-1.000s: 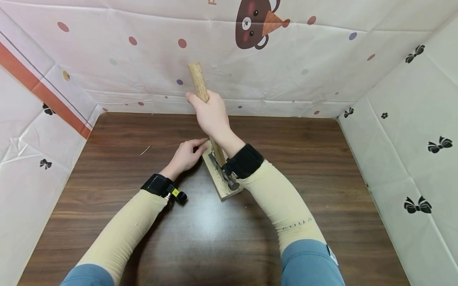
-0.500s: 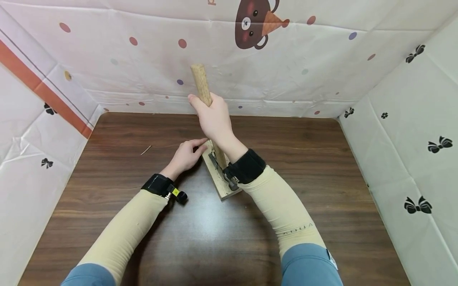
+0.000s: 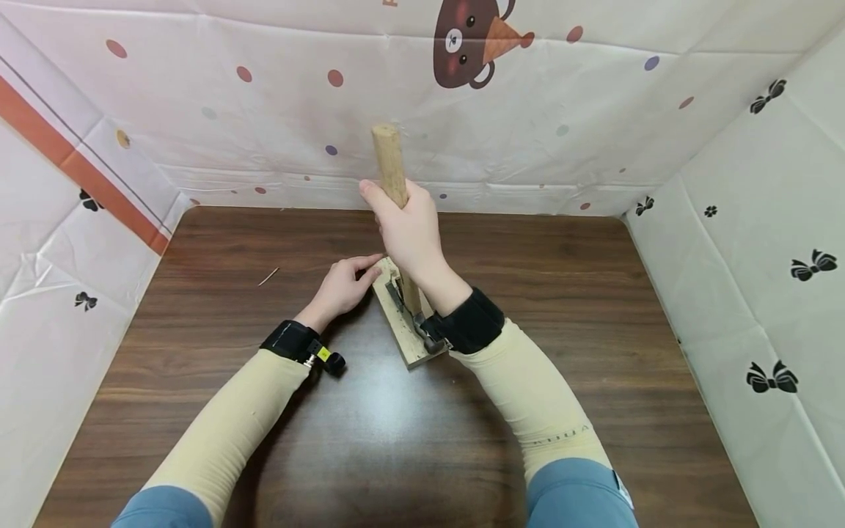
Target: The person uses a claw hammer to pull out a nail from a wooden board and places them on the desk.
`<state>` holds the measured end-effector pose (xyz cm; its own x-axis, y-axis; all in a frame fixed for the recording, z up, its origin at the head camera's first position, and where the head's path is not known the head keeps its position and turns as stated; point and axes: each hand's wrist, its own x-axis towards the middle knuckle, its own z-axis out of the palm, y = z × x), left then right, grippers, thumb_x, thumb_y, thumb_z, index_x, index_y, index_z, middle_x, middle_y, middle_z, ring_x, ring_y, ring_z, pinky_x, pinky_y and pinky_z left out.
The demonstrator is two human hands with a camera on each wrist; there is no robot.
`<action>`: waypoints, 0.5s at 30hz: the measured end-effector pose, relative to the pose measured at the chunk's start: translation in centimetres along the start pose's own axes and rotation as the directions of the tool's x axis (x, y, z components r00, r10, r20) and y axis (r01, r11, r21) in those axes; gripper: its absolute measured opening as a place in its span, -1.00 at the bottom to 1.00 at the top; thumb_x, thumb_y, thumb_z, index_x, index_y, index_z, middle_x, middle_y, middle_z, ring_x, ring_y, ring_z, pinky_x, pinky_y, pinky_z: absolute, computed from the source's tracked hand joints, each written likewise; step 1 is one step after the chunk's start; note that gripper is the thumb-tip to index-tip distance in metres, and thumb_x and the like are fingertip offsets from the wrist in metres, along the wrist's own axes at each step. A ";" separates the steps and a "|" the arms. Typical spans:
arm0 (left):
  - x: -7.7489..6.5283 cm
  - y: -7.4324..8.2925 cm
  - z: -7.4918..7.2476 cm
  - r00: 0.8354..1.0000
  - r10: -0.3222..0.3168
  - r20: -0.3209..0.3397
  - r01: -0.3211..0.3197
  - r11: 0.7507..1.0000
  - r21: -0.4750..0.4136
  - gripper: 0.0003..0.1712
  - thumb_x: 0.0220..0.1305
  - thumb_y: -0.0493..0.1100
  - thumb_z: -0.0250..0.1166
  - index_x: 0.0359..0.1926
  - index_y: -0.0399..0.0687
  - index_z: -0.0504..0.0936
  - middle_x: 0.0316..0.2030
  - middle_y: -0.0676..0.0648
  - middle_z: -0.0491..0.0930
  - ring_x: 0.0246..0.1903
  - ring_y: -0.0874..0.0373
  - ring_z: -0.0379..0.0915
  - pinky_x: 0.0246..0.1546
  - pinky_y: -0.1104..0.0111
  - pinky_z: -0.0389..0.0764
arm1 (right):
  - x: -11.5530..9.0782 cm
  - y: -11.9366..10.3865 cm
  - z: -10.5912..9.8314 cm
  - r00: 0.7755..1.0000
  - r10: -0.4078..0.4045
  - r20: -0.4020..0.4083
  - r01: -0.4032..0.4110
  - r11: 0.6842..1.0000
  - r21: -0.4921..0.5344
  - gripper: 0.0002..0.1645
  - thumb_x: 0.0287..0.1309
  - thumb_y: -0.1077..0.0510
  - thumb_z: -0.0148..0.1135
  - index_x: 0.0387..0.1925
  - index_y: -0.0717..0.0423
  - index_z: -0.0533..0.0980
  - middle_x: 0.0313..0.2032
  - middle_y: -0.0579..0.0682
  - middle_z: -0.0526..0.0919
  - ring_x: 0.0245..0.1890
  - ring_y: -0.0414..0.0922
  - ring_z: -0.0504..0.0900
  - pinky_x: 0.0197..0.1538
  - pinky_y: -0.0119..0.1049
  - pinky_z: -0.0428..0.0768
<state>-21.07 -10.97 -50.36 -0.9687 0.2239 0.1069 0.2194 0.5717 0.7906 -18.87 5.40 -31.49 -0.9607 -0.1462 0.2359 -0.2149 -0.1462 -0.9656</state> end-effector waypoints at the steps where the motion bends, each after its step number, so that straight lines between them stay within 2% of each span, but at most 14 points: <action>1: 0.0 0.0 0.0 1.000 -0.002 0.003 0.002 1.000 0.000 -0.53 0.64 -0.06 0.23 0.41 -0.15 0.62 0.32 -0.16 0.63 0.37 -0.07 0.51 0.40 0.09 0.47 | -0.3 0.0 -0.2 1.000 -0.010 -0.009 0.010 1.000 0.018 -0.64 0.49 0.16 0.26 -0.50 0.10 0.48 -0.77 -0.13 0.20 -0.80 -0.23 0.19 -0.66 -0.36 0.23; 4: 0.0 0.1 0.0 1.000 -0.010 0.007 0.010 1.000 0.002 -0.52 0.64 -0.05 0.22 0.42 -0.15 0.61 0.33 -0.16 0.62 0.38 -0.08 0.50 0.41 0.09 0.45 | -1.2 -0.2 -0.8 0.998 -0.050 -0.026 0.052 0.998 0.046 -0.71 0.47 0.17 0.24 -0.44 0.11 0.49 -0.77 -0.13 0.19 -0.79 -0.22 0.18 -0.66 -0.36 0.23; 7: -0.1 0.1 -0.1 1.000 -0.024 0.005 0.024 1.000 0.007 -0.51 0.65 -0.04 0.21 0.43 -0.13 0.60 0.34 -0.16 0.61 0.38 -0.09 0.49 0.41 0.06 0.45 | -2.1 -0.2 -1.3 0.993 -0.112 -0.020 0.113 0.993 0.024 -0.71 0.45 0.14 0.23 -0.45 0.09 0.45 -0.79 -0.11 0.21 -0.79 -0.20 0.22 -0.66 -0.33 0.27; 12: -0.1 0.3 0.0 0.999 -0.033 0.008 0.033 0.999 0.002 -0.51 0.65 -0.05 0.21 0.44 -0.13 0.60 0.35 -0.17 0.60 0.40 -0.10 0.48 0.42 0.05 0.44 | -3.7 -0.1 -2.0 0.976 -0.219 -0.001 0.219 0.976 0.000 -0.72 0.41 0.08 0.25 -0.45 0.03 0.45 -0.80 -0.08 0.23 -0.81 -0.17 0.23 -0.69 -0.25 0.27; 15: -0.2 0.4 0.0 0.999 -0.038 0.012 0.038 0.999 0.004 -0.51 0.65 -0.05 0.20 0.45 -0.12 0.59 0.36 -0.17 0.60 0.40 -0.10 0.47 0.43 0.04 0.43 | -4.6 0.0 -2.3 0.964 -0.265 -0.007 0.265 0.963 0.044 -0.72 0.40 0.09 0.26 -0.46 0.02 0.46 -0.79 -0.08 0.23 -0.81 -0.15 0.20 -0.70 -0.23 0.23</action>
<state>-20.83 -10.82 -50.08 -0.9749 0.2113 0.0702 0.1833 0.5826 0.7918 -14.87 8.33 -32.83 -0.8707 -0.0957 0.4824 -0.4536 -0.2227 -0.8629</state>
